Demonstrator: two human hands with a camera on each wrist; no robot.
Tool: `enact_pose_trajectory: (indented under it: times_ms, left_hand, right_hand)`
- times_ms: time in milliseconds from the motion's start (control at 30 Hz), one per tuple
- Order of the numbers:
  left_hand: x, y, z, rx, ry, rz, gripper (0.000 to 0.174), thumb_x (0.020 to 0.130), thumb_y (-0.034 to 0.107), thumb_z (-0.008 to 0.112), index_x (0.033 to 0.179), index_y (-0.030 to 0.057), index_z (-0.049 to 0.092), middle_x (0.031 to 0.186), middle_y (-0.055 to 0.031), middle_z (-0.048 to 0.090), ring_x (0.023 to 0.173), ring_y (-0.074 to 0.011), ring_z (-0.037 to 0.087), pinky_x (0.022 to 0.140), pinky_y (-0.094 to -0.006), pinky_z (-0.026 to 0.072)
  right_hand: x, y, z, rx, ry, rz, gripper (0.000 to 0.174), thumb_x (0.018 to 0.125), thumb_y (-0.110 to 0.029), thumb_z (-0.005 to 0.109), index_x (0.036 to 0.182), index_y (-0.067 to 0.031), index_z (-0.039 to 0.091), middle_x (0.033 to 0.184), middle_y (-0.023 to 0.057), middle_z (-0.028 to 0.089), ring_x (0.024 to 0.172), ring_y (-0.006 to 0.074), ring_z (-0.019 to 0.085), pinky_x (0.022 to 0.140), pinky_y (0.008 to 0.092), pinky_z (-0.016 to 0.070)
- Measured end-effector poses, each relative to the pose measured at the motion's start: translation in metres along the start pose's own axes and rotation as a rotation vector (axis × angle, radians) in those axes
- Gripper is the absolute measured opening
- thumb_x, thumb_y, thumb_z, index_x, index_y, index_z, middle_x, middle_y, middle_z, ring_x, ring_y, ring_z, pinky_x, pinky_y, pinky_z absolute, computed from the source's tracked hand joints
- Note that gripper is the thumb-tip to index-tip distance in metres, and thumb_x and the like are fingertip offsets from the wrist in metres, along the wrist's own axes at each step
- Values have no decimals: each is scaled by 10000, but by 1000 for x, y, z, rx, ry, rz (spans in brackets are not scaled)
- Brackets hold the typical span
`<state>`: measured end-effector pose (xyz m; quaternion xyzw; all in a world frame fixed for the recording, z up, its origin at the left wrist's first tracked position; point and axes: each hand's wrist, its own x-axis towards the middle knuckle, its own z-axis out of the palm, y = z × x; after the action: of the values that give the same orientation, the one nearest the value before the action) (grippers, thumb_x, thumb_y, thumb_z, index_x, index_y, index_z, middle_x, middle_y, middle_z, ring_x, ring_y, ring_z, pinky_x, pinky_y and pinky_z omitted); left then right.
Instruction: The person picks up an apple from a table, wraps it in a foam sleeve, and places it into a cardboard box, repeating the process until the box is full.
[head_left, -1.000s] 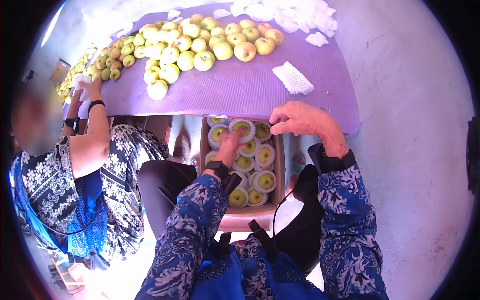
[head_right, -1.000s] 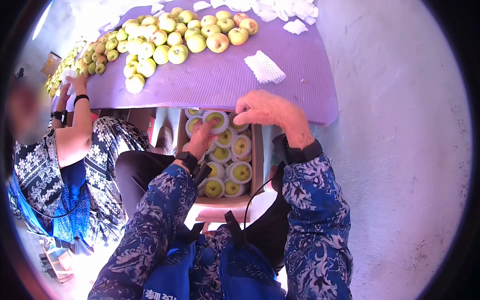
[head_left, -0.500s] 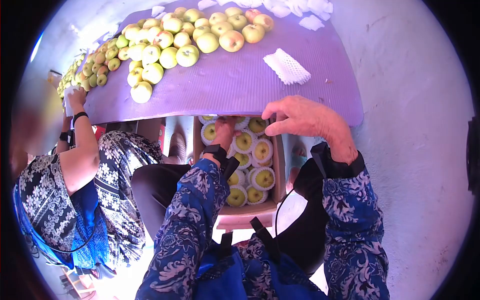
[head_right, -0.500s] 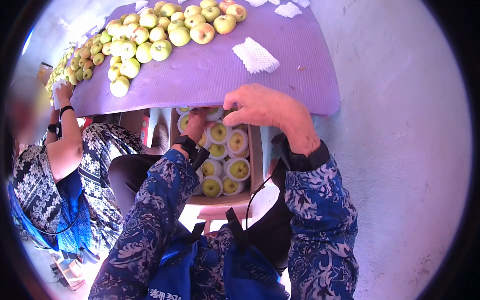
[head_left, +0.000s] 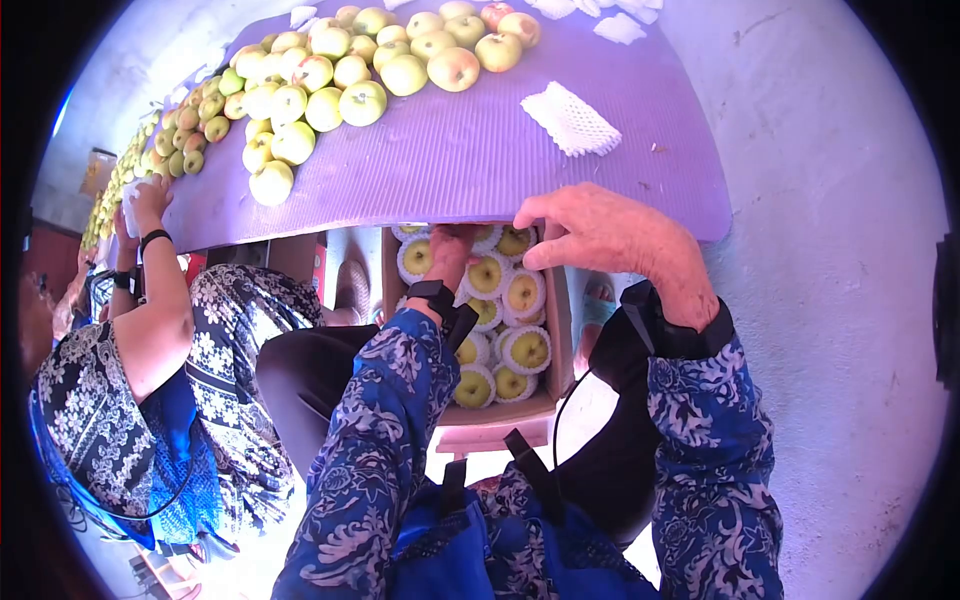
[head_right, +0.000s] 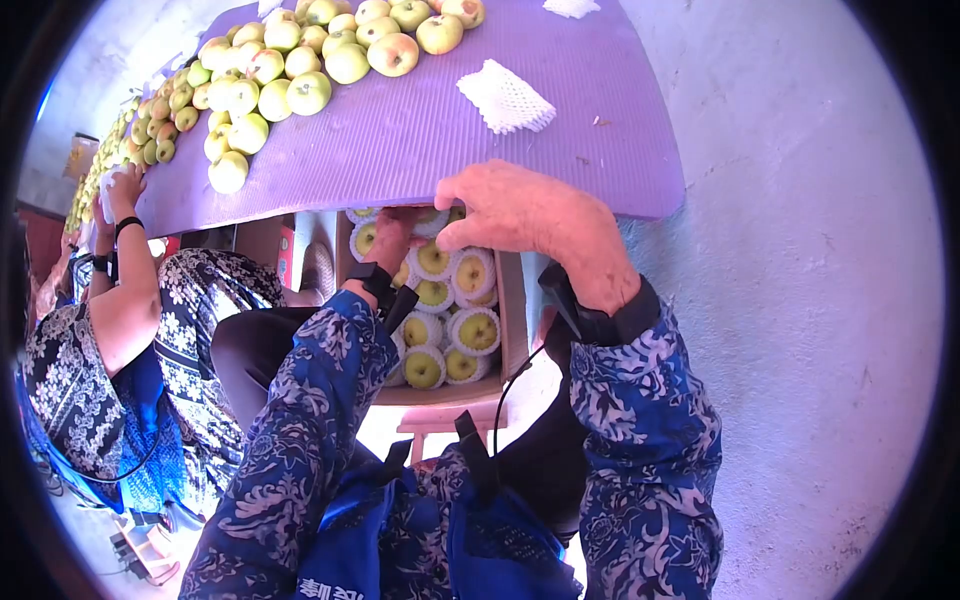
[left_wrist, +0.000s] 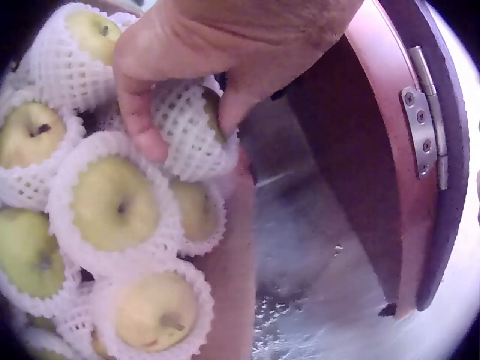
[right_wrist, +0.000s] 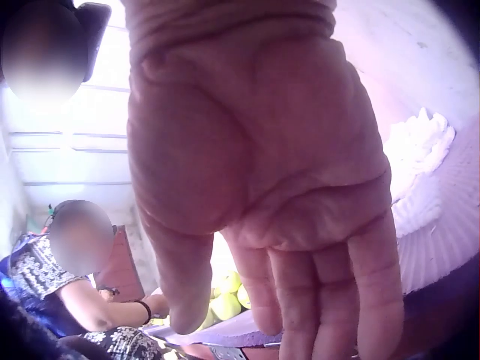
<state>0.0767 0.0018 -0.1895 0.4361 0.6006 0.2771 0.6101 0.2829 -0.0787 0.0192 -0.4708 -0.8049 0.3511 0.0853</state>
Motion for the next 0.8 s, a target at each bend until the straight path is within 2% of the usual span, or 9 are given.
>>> enact_pose_trajectory:
  times_ms: [33, 100, 167, 233, 300, 400, 500, 633, 800]
  left_hand:
    - [4, -12, -3, 79, -34, 136, 511, 697, -51, 682, 1188, 56, 588, 1189, -46, 622, 1081, -199, 596, 703, -279, 590]
    - [9, -25, -8, 89, -71, 263, 423, 771, 62, 663, 1185, 61, 580, 1167, -45, 632, 1058, -194, 611, 650, -283, 598]
    - [8, -24, -11, -44, -74, 246, 350, 886, 251, 630, 1186, 84, 558, 1138, -45, 646, 1015, -203, 643, 612, -321, 608]
    - [52, -72, -19, 106, -60, 678, 395, 874, 312, 643, 1183, 77, 568, 1151, -63, 646, 1042, -210, 634, 667, -340, 598]
    - [60, -75, -27, 558, 29, 979, 449, 860, 371, 649, 1185, 70, 575, 1166, -85, 641, 1074, -228, 618, 718, -368, 578]
    - [59, -69, -24, 606, 57, 916, 459, 854, 377, 651, 1187, 70, 575, 1168, -90, 639, 1077, -234, 614, 729, -374, 571]
    - [51, -50, -13, 434, 65, 625, 470, 848, 384, 653, 1188, 69, 575, 1169, -95, 637, 1080, -239, 610, 740, -379, 563]
    - [47, -41, -10, 436, 91, 559, 484, 839, 392, 656, 1191, 69, 575, 1171, -101, 634, 1085, -247, 605, 755, -386, 553]
    - [48, -37, -9, 465, 105, 531, 502, 829, 403, 660, 1193, 68, 576, 1173, -109, 630, 1090, -256, 599, 773, -395, 540]
  right_hand:
    - [1, -1, -1, 11, -9, 7, 542, 798, -414, 622, 1162, -14, 592, 903, 190, 673, 872, 323, 627, 788, 400, 473]
    - [2, -1, -1, 16, -6, 12, 538, 796, -404, 628, 1160, -9, 592, 891, 191, 677, 854, 324, 634, 777, 399, 479]
    - [2, -1, 1, 15, -4, 26, 532, 794, -392, 634, 1159, -8, 591, 885, 187, 678, 847, 323, 637, 773, 398, 481]
    - [4, -1, 2, 7, -2, 48, 523, 793, -380, 638, 1158, -10, 591, 886, 180, 677, 851, 320, 633, 777, 396, 481]
    - [5, -3, 3, -9, 7, 38, 507, 796, -365, 637, 1157, -13, 591, 883, 172, 676, 847, 321, 629, 776, 400, 481]
    - [4, -4, 4, -21, 35, 17, 481, 803, -346, 633, 1150, -14, 592, 890, 165, 672, 857, 319, 623, 777, 402, 478]
    - [4, -2, 5, -54, 66, -20, 463, 808, -329, 626, 1143, -12, 589, 904, 166, 665, 882, 315, 614, 788, 394, 471]
    - [7, -7, 3, -8, -4, 98, 451, 809, -321, 618, 1139, -17, 583, 908, 157, 655, 915, 303, 593, 839, 382, 446]
    - [6, -11, 3, -40, -13, 117, 432, 814, -314, 605, 1136, -27, 578, 894, 139, 651, 898, 291, 576, 866, 391, 422]
